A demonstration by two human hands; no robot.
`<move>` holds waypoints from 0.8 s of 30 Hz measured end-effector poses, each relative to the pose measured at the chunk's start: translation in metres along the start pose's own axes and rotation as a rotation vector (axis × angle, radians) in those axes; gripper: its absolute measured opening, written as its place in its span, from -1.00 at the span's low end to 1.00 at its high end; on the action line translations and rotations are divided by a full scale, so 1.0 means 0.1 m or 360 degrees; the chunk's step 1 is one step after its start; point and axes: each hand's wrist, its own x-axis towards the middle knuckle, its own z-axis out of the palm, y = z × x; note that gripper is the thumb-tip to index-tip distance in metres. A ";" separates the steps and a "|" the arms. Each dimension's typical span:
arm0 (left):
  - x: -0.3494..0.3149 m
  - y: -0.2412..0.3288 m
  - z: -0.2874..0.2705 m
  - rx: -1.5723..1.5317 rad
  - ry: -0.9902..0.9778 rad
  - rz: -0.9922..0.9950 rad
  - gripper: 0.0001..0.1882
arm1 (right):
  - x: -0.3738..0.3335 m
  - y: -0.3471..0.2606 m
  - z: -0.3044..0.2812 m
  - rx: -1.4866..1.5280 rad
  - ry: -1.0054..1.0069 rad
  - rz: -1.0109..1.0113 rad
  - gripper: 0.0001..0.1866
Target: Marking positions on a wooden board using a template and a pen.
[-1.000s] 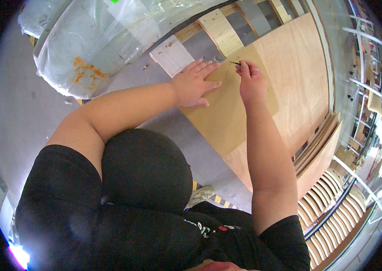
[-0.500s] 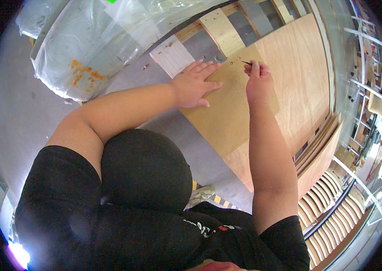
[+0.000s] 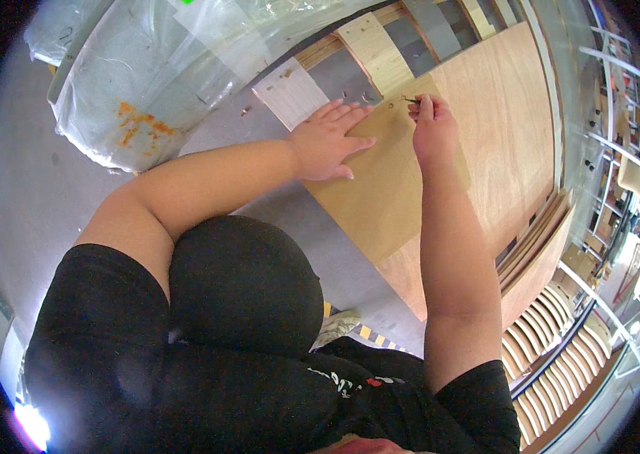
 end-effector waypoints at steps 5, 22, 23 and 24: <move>-0.02 -0.01 -0.01 -0.0001 -0.0030 -0.0010 -0.24 | -0.07 -0.23 -0.02 -0.0380 -0.0003 -0.0206 -0.64; -0.07 -0.01 0.04 0.0030 0.0090 0.0018 -0.23 | -1.97 1.16 -0.44 0.0914 0.0819 0.1351 -0.83; -0.07 -0.03 0.04 0.0038 0.0088 0.0030 -0.23 | -1.99 1.20 -0.46 0.1234 0.0925 0.1413 -0.84; -0.03 -0.01 0.03 0.0052 0.0088 0.0019 -0.22 | -2.01 1.36 -0.53 0.1245 0.0950 0.1407 -0.84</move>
